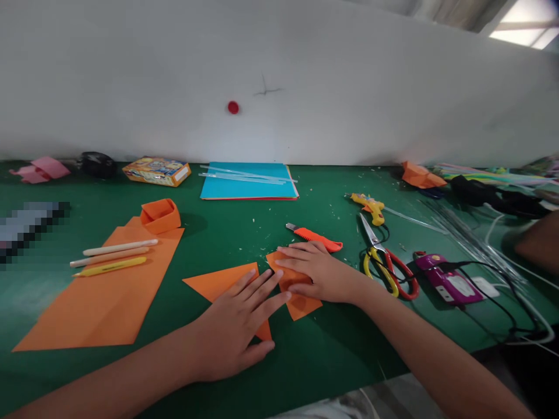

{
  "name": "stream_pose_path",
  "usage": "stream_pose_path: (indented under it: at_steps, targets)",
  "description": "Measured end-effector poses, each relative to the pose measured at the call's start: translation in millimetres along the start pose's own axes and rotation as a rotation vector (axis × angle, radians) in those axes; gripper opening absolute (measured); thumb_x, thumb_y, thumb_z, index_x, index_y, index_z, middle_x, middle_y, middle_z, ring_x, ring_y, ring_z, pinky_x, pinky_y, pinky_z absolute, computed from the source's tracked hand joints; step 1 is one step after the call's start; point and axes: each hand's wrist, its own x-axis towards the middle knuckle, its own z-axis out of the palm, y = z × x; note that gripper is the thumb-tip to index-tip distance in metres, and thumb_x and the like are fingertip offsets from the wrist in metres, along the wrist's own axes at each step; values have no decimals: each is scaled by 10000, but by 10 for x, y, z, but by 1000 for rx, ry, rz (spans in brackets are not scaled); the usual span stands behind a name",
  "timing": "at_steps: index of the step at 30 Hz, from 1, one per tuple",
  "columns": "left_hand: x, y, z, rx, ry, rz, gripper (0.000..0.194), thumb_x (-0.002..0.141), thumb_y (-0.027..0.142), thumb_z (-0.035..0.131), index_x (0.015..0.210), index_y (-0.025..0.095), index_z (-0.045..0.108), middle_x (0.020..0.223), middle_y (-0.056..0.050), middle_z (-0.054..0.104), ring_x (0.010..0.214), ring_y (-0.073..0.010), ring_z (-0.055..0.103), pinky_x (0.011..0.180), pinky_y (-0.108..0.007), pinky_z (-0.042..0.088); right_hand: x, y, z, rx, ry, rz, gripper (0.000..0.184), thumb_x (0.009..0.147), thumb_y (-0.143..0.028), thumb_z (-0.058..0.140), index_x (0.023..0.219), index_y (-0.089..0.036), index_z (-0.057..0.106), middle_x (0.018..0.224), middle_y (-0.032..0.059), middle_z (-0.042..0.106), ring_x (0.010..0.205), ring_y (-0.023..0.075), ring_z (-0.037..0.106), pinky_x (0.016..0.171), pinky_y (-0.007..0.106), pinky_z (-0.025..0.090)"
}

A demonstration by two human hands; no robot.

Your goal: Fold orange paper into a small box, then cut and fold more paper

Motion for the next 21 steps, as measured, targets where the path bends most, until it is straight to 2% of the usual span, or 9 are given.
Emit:
stream_pose_path:
  at_steps: [6,11,21]
  targets:
    - [-6,-20,34,1,31,9,740,969,425,596,1616,282,267,1708,-115,144,1556,-348,206,1257,-540,217,19,49,44,14,28,-13,548,982,-551,573,1481,-327,543,1616,29,434,1481,288,362,1207,525,292]
    - [-1,-7,33,8,-5,-3,703,975,430,583,1606,297,303,1710,-122,117,1555,-365,199,1242,-567,234,16,37,19,36,9,-7,548,983,-533,579,1490,-330,532,1621,32,426,1491,286,353,1210,526,287]
    - [1,1,21,8,19,-4,671,968,430,585,1581,278,360,1709,-140,113,1544,-383,230,1234,-562,253,3,34,11,75,1,18,572,977,-559,571,1509,-362,500,1631,9,408,1507,294,325,1208,541,288]
